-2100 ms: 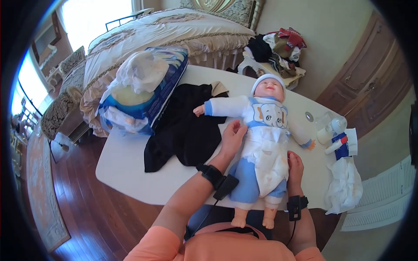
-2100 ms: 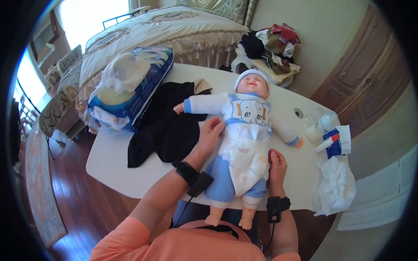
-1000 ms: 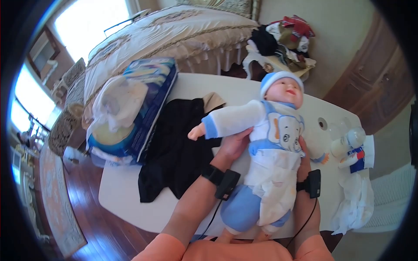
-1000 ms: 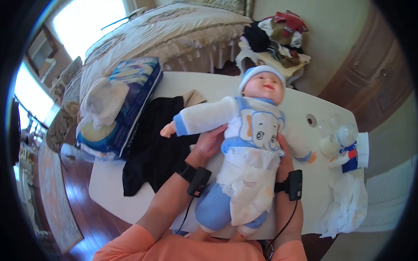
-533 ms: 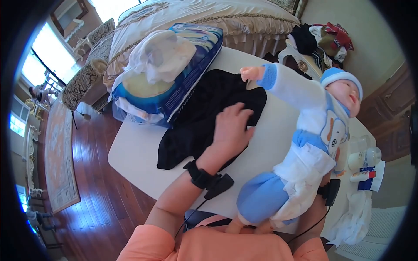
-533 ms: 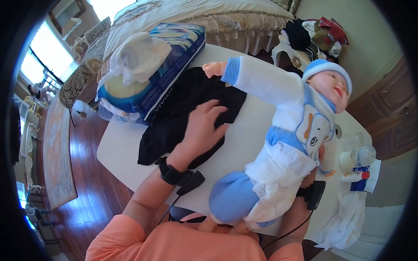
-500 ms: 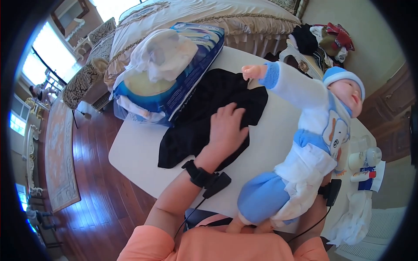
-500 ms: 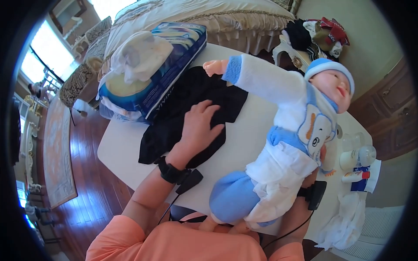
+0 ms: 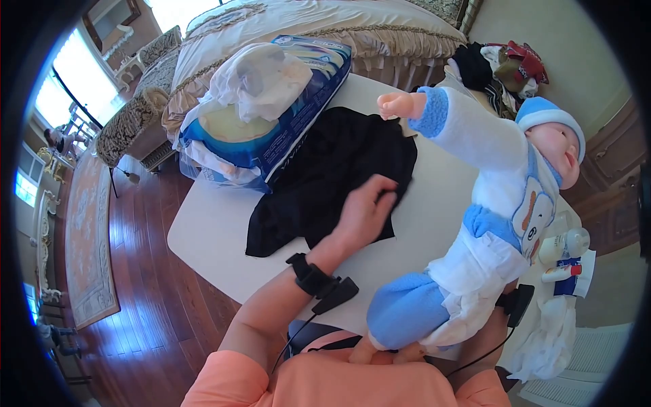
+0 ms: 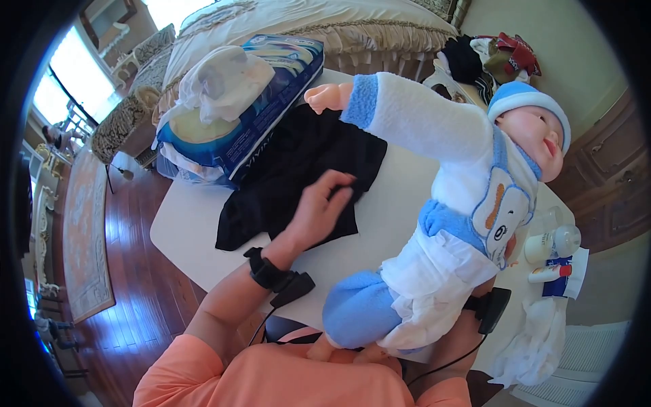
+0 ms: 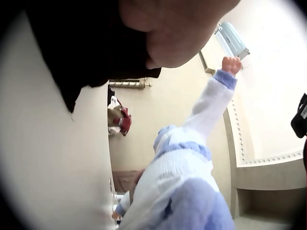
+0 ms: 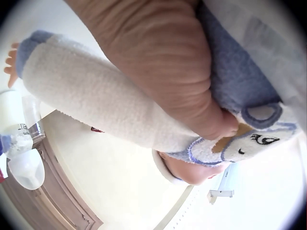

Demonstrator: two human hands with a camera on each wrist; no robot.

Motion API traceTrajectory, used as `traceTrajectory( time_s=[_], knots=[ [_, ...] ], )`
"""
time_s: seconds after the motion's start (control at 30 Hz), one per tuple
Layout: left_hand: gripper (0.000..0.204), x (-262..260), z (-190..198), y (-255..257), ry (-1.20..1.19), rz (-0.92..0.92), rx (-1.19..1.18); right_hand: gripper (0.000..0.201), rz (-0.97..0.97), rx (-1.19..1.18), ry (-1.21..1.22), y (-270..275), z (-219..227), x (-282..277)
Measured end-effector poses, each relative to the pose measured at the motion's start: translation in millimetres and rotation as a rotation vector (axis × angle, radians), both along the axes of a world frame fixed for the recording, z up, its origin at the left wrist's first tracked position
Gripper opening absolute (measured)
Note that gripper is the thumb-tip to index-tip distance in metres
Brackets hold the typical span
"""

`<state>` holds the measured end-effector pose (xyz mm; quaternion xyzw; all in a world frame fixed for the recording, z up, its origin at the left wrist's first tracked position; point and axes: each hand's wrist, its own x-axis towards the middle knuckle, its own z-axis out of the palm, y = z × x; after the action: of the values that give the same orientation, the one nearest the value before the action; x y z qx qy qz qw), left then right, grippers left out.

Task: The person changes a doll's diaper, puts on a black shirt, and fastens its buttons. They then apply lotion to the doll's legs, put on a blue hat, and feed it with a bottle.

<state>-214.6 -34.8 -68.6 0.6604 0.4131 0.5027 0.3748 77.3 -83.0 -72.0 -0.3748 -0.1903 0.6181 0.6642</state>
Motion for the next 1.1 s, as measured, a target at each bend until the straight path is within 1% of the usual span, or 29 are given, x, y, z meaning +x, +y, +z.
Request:
traceTrajectory(
  time_s=[0.03, 0.07, 0.1, 0.17, 0.3, 0.37, 0.43, 0.5, 0.6, 0.63, 0.7, 0.73, 0.8, 0.83, 0.9, 0.93, 1.0, 1.03, 1.07, 1.1],
  knots=[
    [0.015, 5.1, 6.1, -8.5, 0.022, -0.124, -0.119, 0.037, 0.000, -0.002, 0.000, -1.5, 0.1, -0.2],
    [0.016, 10.9, 10.6, -14.8, 0.105, -0.264, -0.190, 0.036, -0.007, -0.001, -0.005, -1.8, 0.0, 0.6],
    [0.014, 16.5, 6.8, -19.3, 0.150, -0.394, -0.084, 0.036, -0.012, -0.002, -0.010, -3.1, 0.2, 1.6],
    [0.014, 22.8, 2.8, -27.2, 0.233, -0.658, -0.117, 0.036, -0.015, -0.002, -0.017, -4.9, 0.7, 2.0],
    [0.015, 25.3, 4.8, -31.7, 0.202, -0.685, -0.145, 0.036, -0.026, 0.001, -0.031, -10.2, 0.8, 3.1],
    [0.014, 22.8, 6.0, -29.9, 0.134, -0.555, -0.206, 0.036, -0.033, 0.001, -0.028, -11.0, 0.7, 2.8],
    [0.014, 22.1, 3.3, -31.2, 0.122, -0.539, -0.170, 0.035, -0.037, 0.004, -0.036, -13.1, 1.4, 4.7],
    [0.014, 21.7, 2.3, -35.5, 0.129, -0.649, -0.136, 0.035, -0.043, 0.008, -0.037, -14.6, 1.3, 6.2],
    [0.014, 25.4, -4.7, -44.5, 0.071, -0.649, -0.210, 0.035, -0.053, 0.007, -0.053, -19.0, 0.7, 9.0],
    [0.014, 24.6, -2.0, -47.1, 0.068, -0.652, -0.217, 0.035, -0.060, 0.004, -0.058, -22.0, 0.5, 10.3],
    [0.021, 18.0, 5.9, -52.7, 0.090, -0.690, -0.329, 0.035, -0.064, 0.004, -0.070, -24.7, 0.4, 12.4],
    [0.021, 12.7, 6.8, -55.1, 0.086, -0.689, -0.338, 0.035, -0.076, 0.005, -0.073, -27.9, 0.4, 13.8],
    [0.038, 2.6, 6.5, -58.7, 0.524, -0.387, 0.290, 0.034, -0.080, 0.004, -0.084, -30.6, 0.5, 15.8],
    [0.038, 1.9, 2.2, -60.2, 0.524, -0.385, 0.282, 0.034, -0.087, 0.005, -0.086, -33.2, 0.3, 16.7],
    [0.053, 1.6, -10.2, -61.2, 0.735, -0.300, 0.201, 0.034, -0.096, 0.009, -0.099, -37.7, 1.4, 18.9],
    [0.057, 7.1, -12.7, -61.0, 0.761, -0.327, 0.221, 0.034, -0.096, 0.008, -0.102, -38.8, 1.9, 19.6],
    [0.051, 39.6, -30.4, -58.8, 0.723, -0.339, 0.203, 0.034, -0.103, 0.010, -0.109, -42.1, 2.3, 20.9],
    [0.045, 60.1, -39.0, -53.6, 0.617, -0.357, 0.200, 0.034, -0.103, 0.016, -0.118, -43.8, 3.0, 21.3],
    [0.043, 87.7, -64.1, -43.0, 0.389, -0.415, 0.232, 0.034, -0.113, 0.019, -0.129, -46.2, 3.6, 22.0],
    [0.040, 109.6, -66.5, -38.1, 0.113, -0.593, 0.081, 0.033, -0.109, 0.019, -0.128, -47.2, 4.3, 22.1]
  ],
)
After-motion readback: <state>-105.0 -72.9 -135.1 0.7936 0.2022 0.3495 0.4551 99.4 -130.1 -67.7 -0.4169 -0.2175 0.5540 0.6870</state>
